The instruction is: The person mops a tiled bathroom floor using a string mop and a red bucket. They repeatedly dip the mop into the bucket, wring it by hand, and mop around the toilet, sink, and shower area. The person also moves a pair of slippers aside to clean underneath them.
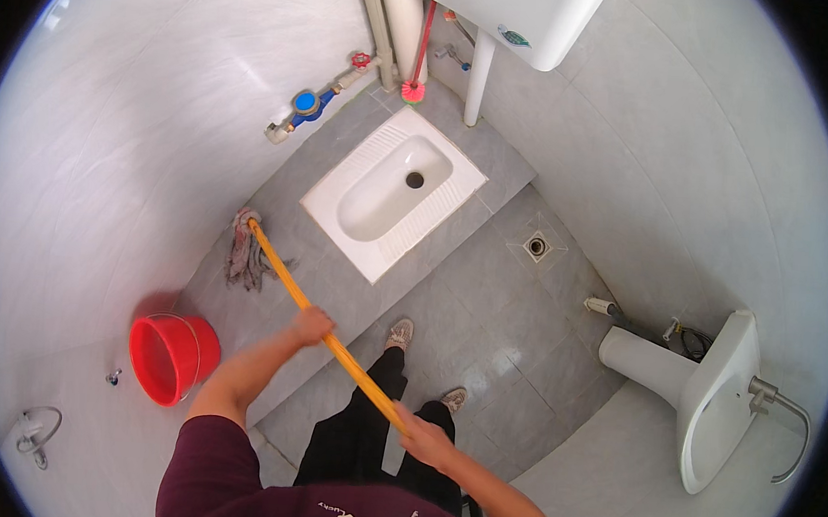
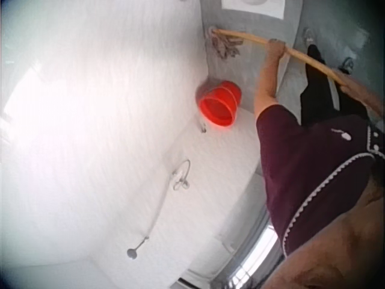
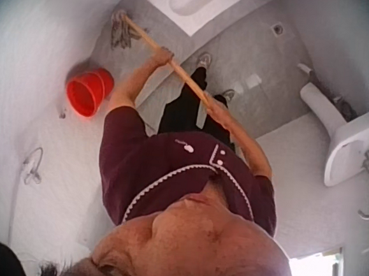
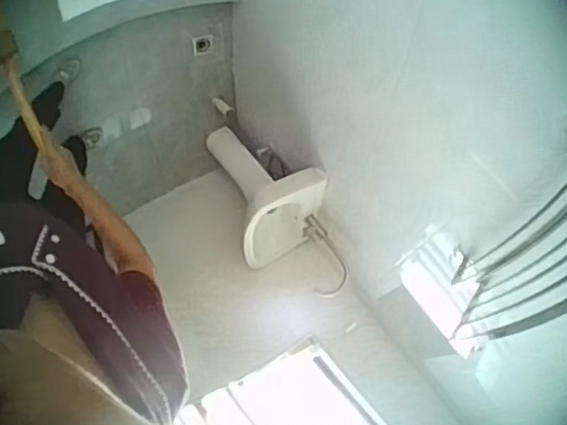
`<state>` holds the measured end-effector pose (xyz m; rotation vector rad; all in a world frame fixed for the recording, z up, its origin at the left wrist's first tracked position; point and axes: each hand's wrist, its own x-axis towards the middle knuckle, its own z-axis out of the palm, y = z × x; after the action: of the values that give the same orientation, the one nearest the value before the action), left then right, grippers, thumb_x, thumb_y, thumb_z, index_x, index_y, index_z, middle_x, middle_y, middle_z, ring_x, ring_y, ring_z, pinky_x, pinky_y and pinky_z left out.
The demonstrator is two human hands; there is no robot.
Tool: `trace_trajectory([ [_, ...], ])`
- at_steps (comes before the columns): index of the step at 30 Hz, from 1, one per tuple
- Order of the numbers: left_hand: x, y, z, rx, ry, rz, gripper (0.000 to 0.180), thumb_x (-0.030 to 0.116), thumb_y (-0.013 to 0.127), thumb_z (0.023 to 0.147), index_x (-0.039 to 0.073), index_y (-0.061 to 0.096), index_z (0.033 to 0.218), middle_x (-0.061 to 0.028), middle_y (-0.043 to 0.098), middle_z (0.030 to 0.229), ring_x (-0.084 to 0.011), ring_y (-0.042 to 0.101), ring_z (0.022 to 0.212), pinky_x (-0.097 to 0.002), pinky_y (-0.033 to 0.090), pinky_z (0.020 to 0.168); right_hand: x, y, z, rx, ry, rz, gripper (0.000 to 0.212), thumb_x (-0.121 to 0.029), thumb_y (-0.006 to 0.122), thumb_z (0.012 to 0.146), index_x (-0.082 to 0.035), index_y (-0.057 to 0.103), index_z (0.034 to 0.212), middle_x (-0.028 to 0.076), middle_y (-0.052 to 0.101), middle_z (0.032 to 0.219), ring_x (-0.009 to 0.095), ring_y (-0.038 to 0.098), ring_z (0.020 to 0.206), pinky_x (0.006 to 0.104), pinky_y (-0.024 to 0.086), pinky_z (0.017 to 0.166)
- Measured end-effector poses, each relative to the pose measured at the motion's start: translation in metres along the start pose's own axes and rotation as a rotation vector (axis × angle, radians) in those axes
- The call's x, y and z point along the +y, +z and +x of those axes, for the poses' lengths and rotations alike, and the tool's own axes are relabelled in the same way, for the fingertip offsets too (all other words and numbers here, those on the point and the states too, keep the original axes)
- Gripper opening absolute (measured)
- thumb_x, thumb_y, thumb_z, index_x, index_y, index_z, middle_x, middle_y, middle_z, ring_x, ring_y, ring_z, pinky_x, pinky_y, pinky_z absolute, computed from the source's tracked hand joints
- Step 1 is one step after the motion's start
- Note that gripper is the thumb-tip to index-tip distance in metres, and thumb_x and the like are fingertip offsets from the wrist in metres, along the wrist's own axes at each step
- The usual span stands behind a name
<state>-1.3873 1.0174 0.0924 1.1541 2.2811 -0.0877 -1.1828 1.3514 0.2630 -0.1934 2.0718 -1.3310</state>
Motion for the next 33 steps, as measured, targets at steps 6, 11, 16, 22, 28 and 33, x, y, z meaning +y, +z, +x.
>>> trace_trajectory([
  [6,-0.072,-0.048,0.045,0.150,0.031,0.148,0.002,0.017,0.061,0.077,0.018,0.062,0.077,-0.0002,0.064,0.077,-0.0182,0.063,0.085,-0.0354,0.045,0.083,-0.074,-0.039,0.089,-0.147,0.451,0.422,0.074,-0.016,0.057,0.085,-0.010,0.022,0.150,0.016,0.060,0.080,0.025,0.060,0.060,0.0369,0.050,0.060],
  [11,-0.086,-0.093,0.127,0.339,0.088,0.088,0.008,0.010,0.062,0.073,0.014,0.058,0.079,-0.0015,0.061,0.078,-0.0206,0.061,0.086,-0.0352,0.045,0.088,-0.064,-0.077,0.110,0.008,0.515,0.505,0.074,-0.014,0.059,0.086,-0.015,0.024,0.152,0.007,0.056,0.071,0.013,0.054,0.053,0.0288,0.048,0.049],
  [16,-0.107,-0.142,0.201,0.511,0.100,0.082,0.006,0.008,0.056,0.080,0.013,0.059,0.083,-0.0025,0.060,0.079,-0.0204,0.061,0.090,-0.0361,0.045,0.097,-0.076,-0.095,0.144,0.217,0.513,0.565,0.073,-0.010,0.058,0.088,-0.017,0.026,0.152,0.004,0.055,0.071,0.011,0.052,0.053,0.0269,0.047,0.048],
  [22,-0.070,-0.176,0.267,0.431,0.159,-0.037,0.006,0.007,0.062,0.077,0.012,0.063,0.078,-0.0047,0.064,0.082,-0.0233,0.061,0.093,-0.0362,0.047,0.092,-0.120,-0.132,0.133,0.321,0.630,0.631,0.072,-0.004,0.059,0.085,-0.015,0.030,0.150,0.001,0.053,0.070,0.009,0.050,0.050,0.0254,0.044,0.044],
  [28,0.033,-0.152,0.249,0.515,0.435,-0.198,0.006,0.009,0.065,0.072,0.012,0.063,0.067,-0.0069,0.066,0.076,-0.0290,0.062,0.084,-0.0410,0.050,0.076,-0.096,-0.130,0.008,0.301,0.699,0.468,0.076,-0.003,0.060,0.083,-0.017,0.028,0.151,0.003,0.056,0.073,0.011,0.051,0.051,0.0273,0.045,0.047],
  [33,0.103,-0.122,0.188,0.515,0.550,-0.242,0.007,0.015,0.071,0.062,0.015,0.064,0.064,-0.0046,0.064,0.066,-0.0285,0.064,0.072,-0.0392,0.048,0.071,-0.095,-0.089,-0.083,0.214,0.696,0.232,0.076,-0.005,0.062,0.084,-0.019,0.028,0.151,0.010,0.061,0.076,0.018,0.057,0.053,0.0320,0.049,0.051],
])
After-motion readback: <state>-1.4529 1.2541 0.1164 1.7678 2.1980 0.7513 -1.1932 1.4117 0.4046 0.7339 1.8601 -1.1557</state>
